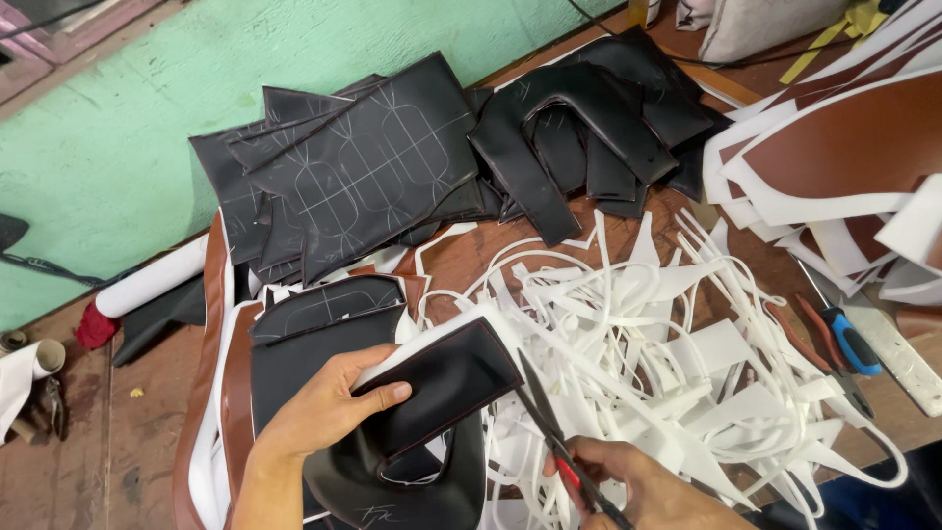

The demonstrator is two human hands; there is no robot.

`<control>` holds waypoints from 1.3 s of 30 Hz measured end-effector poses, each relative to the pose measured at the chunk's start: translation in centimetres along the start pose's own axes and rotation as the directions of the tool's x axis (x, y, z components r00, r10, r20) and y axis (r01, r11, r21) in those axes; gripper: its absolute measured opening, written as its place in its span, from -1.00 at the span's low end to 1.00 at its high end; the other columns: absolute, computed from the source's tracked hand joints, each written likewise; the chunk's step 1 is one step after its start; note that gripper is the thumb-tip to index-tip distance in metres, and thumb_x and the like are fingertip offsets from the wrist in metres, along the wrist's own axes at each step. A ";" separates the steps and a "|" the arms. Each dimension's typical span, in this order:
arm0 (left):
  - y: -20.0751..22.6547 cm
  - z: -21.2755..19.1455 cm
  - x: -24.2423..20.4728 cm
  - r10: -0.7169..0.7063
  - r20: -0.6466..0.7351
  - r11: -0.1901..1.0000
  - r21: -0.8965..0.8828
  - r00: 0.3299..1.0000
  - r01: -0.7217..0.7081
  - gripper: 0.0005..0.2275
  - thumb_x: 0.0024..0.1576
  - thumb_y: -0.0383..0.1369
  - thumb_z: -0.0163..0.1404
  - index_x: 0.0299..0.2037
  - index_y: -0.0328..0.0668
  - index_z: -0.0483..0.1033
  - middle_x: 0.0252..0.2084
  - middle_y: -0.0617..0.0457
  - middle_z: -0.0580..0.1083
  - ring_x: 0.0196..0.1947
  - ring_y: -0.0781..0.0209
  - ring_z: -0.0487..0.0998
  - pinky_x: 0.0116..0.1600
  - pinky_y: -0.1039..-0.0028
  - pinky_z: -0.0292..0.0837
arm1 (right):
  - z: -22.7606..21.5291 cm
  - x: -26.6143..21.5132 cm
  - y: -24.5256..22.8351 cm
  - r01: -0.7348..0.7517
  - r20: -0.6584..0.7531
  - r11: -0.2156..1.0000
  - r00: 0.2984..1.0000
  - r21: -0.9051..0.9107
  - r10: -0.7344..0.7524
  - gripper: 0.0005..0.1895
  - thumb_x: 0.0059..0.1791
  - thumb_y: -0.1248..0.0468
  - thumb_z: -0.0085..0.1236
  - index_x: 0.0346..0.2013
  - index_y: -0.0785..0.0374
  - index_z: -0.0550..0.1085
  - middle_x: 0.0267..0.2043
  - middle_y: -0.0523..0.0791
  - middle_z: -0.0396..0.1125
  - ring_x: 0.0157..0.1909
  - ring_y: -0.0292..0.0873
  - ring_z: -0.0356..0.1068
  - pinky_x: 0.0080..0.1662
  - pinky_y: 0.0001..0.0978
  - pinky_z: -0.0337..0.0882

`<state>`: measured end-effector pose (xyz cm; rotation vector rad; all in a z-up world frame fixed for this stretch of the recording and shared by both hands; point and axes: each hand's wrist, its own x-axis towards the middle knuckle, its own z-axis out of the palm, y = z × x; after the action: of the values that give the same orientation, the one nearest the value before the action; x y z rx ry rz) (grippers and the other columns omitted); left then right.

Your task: The person uses shears to trim the edges of black synthetic leather material, handling several different pre-cut pieces one at a time over a wooden workbench covered in scrap material.

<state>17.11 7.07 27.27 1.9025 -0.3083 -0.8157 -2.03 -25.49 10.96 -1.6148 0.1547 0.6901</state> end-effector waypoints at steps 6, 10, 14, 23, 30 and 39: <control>-0.8 -0.3 0.1 -0.008 0.017 1.000 0.013 1.000 0.008 -0.65 0.10 -0.40 0.17 0.08 -0.38 0.58 -0.16 0.11 0.62 -0.12 0.41 0.53 0.04 0.58 0.44 | -0.5 -0.9 -3.1 -0.089 -0.012 0.994 0.996 -0.069 0.088 -0.10 -0.14 0.06 0.42 0.42 0.14 0.23 0.17 -0.02 0.36 0.22 -0.16 0.35 0.27 -0.30 0.28; -1.1 0.1 0.6 -0.011 0.049 1.000 0.002 0.999 0.010 -0.65 0.09 -0.40 0.17 0.08 -0.39 0.57 -0.14 0.11 0.62 -0.11 0.40 0.54 0.05 0.57 0.44 | 0.0 -1.3 -4.6 -0.160 -0.052 0.987 0.986 -0.017 0.159 -0.10 -0.16 0.01 0.44 0.39 0.13 0.27 -0.06 0.00 0.48 0.03 -0.19 0.51 0.15 -0.38 0.42; -1.5 0.4 1.0 0.006 0.076 1.000 -0.020 0.997 -0.004 -0.65 0.10 -0.41 0.17 0.09 -0.41 0.57 -0.12 0.09 0.61 -0.08 0.39 0.53 0.07 0.57 0.43 | -0.1 -1.4 -4.4 -0.221 -0.096 0.973 0.972 -0.063 0.214 -0.10 -0.16 -0.05 0.42 0.39 0.11 0.26 -0.08 -0.05 0.48 -0.06 -0.21 0.58 0.09 -0.42 0.47; -1.5 0.8 1.2 -0.024 0.075 0.999 -0.023 0.997 0.026 -0.62 0.09 -0.41 0.17 0.11 -0.40 0.56 -0.09 0.08 0.62 -0.07 0.38 0.55 0.09 0.55 0.43 | -0.2 -0.1 -1.3 -0.074 -0.102 0.997 0.992 -0.008 0.072 0.02 -0.30 -0.09 0.57 0.30 0.30 0.34 -0.07 0.05 0.46 0.05 -0.13 0.55 0.15 -0.26 0.44; -0.6 1.0 0.8 -0.133 0.102 0.989 0.077 0.986 0.126 -0.60 0.07 -0.33 0.19 0.11 -0.36 0.57 -0.11 0.04 0.65 -0.10 0.36 0.57 0.08 0.52 0.46 | -1.4 -1.0 -2.2 -0.062 -0.061 0.996 0.996 -0.068 0.058 0.02 -0.36 -0.23 0.47 0.23 0.27 0.42 -0.06 0.00 0.45 0.08 -0.12 0.46 0.17 -0.27 0.42; -2.1 1.9 0.7 0.464 -0.270 0.749 0.627 0.844 -0.212 -0.49 0.06 -0.33 0.21 0.25 -0.33 0.52 0.10 -0.10 0.55 0.06 0.14 0.48 0.15 0.40 0.33 | -1.3 -1.0 -5.6 -0.096 0.029 0.995 0.995 -0.023 0.097 -0.28 -0.39 0.05 0.64 -0.05 0.30 0.58 -0.39 -0.12 0.39 -0.27 -0.25 0.37 -0.13 -0.36 0.33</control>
<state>16.10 6.33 24.64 2.4193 -0.6848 -0.0305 0.34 -26.00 16.31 -1.6249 0.2046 0.7923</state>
